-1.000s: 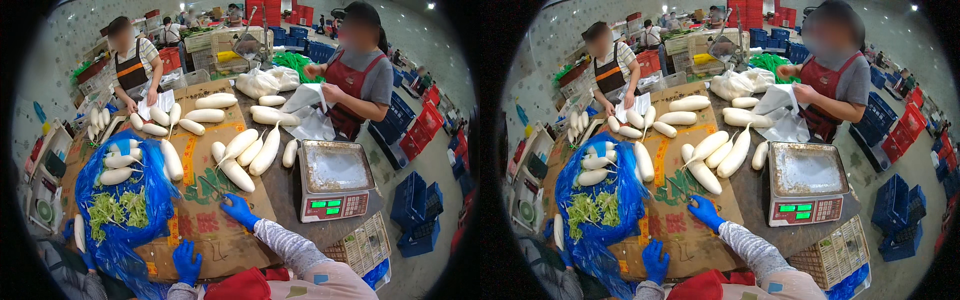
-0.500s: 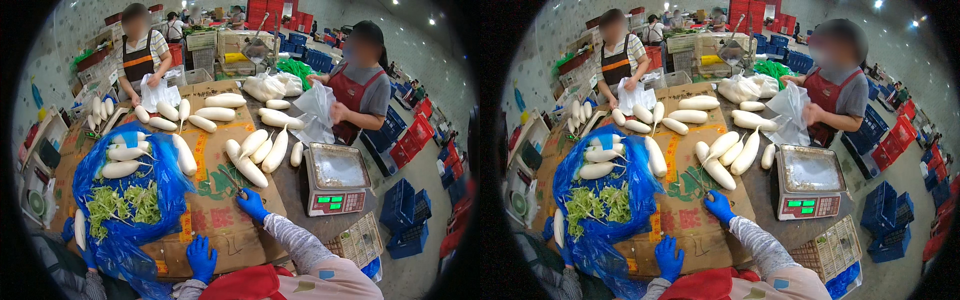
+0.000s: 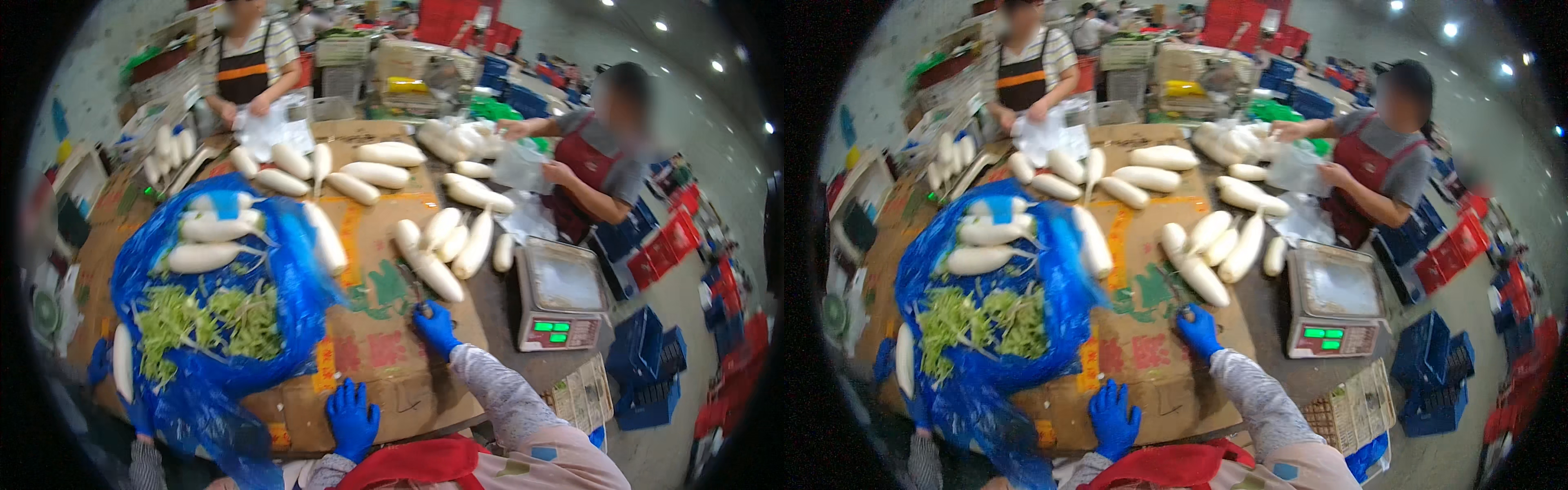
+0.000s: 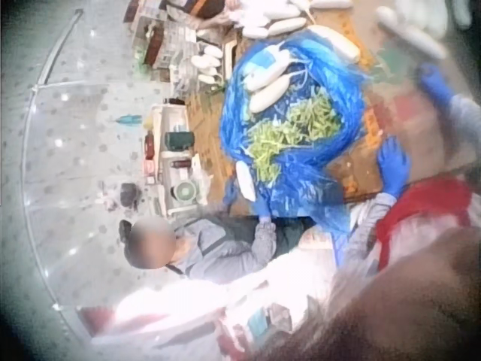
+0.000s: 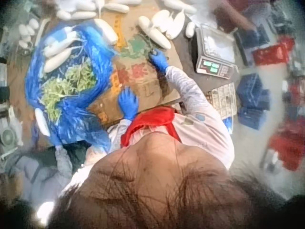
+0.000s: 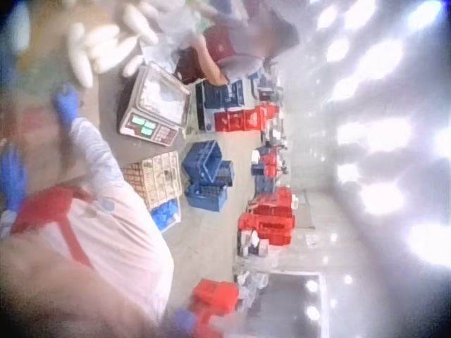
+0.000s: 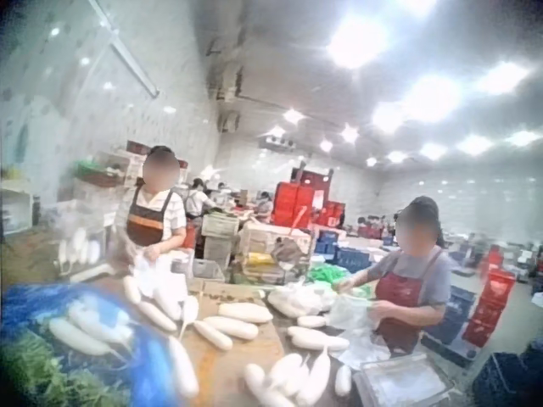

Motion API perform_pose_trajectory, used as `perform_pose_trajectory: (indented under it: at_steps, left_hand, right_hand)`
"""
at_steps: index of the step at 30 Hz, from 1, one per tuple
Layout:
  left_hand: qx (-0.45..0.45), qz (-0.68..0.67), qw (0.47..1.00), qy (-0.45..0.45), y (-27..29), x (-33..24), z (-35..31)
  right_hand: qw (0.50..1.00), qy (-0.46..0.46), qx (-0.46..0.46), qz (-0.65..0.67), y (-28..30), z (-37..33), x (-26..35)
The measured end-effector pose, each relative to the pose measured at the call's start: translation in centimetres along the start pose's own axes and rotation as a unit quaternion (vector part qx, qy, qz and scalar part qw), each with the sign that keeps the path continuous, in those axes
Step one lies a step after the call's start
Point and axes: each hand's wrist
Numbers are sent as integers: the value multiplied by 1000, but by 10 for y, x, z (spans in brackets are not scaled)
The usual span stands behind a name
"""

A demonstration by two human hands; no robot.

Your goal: The person peels white radishes with a knife, removes the green tops, and places the trimmed radishes into a blue crate. The person also discards the peels and tops into a blue bag on the table.

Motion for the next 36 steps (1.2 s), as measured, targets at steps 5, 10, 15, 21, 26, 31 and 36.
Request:
perform_pose_trajectory:
  at_steps: [5,10,15,21,26,31,36]
  left_hand:
    - [-2,-17,1000,6,3,4,-1]
    - [-18,-34,999,7,2,4,-1]
    - [-45,-61,997,-5,11,1,-3]
    - [-272,-342,899,-26,44,39,50]
    - [-369,-126,917,87,116,102,173]
    - [-277,136,942,135,94,84,244]
    - [-98,83,984,120,32,30,281]
  right_hand:
    - [993,-69,37,83,-3,-2,10]
    - [995,-49,26,80,-1,2,-7]
    - [996,-37,36,76,3,11,-30]
    - [996,-31,46,73,5,8,-23]
    - [996,26,32,73,7,12,-43]
    - [994,-12,53,96,4,10,-18]
    - [998,42,31,43,0,12,-37]
Point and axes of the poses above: each hand's wrist, its own z-axis towards the middle knuckle, its own y-axis out of the back of the hand, x = y × z, and after that the axes turned 12 degrees about x, right-handed
